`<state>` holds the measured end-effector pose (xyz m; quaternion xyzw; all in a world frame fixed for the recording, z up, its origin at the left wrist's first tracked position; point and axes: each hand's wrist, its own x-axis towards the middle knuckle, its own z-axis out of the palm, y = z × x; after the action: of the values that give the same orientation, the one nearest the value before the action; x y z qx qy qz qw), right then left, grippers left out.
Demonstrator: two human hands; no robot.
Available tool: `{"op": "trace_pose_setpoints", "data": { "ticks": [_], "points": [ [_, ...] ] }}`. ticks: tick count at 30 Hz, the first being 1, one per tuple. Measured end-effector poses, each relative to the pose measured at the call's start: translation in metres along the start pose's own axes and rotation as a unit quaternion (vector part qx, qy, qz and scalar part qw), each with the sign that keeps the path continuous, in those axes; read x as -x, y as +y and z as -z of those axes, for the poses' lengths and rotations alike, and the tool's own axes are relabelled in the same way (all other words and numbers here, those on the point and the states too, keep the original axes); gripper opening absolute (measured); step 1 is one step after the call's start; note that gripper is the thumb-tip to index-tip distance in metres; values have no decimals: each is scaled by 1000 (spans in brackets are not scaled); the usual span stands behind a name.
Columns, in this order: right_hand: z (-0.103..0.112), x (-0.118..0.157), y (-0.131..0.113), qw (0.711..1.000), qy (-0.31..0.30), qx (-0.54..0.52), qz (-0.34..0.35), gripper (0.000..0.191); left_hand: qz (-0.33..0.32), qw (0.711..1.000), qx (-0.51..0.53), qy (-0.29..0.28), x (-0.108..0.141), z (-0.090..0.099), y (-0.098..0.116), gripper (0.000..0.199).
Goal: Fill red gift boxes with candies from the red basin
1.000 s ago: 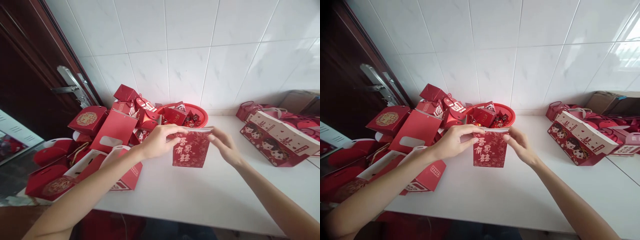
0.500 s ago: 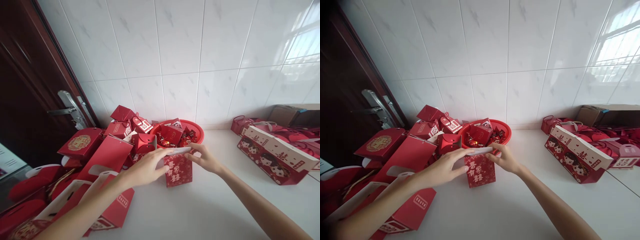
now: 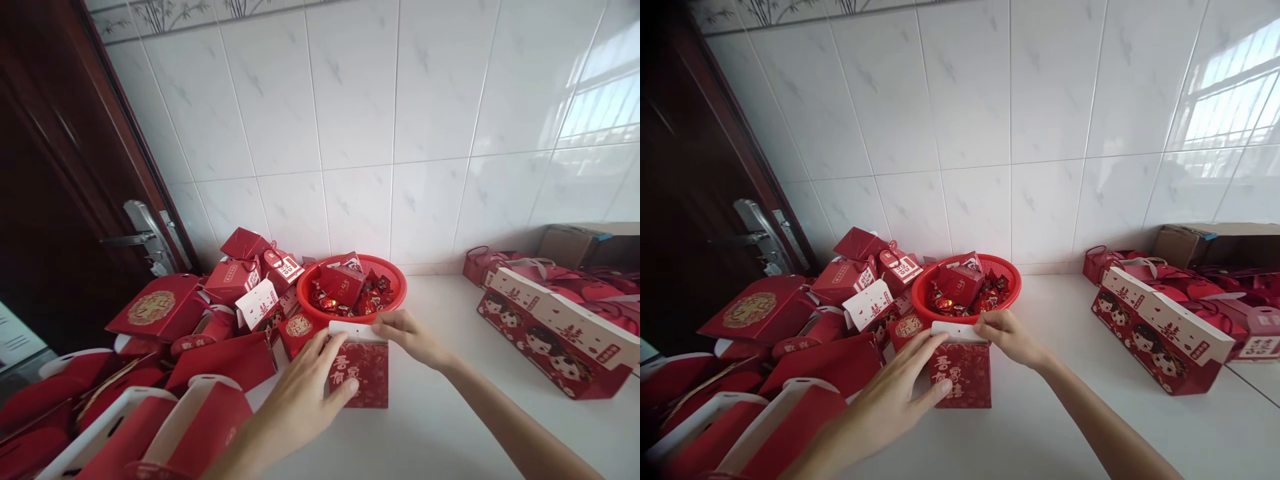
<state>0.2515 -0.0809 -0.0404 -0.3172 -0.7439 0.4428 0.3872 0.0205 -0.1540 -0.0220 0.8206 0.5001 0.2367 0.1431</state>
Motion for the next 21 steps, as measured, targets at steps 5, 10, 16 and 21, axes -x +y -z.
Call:
{"op": "trace_pose_setpoints", "data": {
  "ticks": [5, 10, 16, 21],
  "points": [
    [9, 1, -5, 1000, -5, 2, -9, 44, 2, 986, 101, 132, -31, -28, -1, 35],
    [33, 6, -15, 998, -38, 47, 14, 44, -7, 961, 193, 197, -56, -50, -5, 42],
    [51, -5, -15, 997, 61, 40, 16, 46, -32, 948, 251, 191, -56, -66, 5, 25],
    [51, -48, 5, 992, 110, 59, 11, 46, -30, 950, 257, 175, -53, -59, -1, 19]
  ]
}}
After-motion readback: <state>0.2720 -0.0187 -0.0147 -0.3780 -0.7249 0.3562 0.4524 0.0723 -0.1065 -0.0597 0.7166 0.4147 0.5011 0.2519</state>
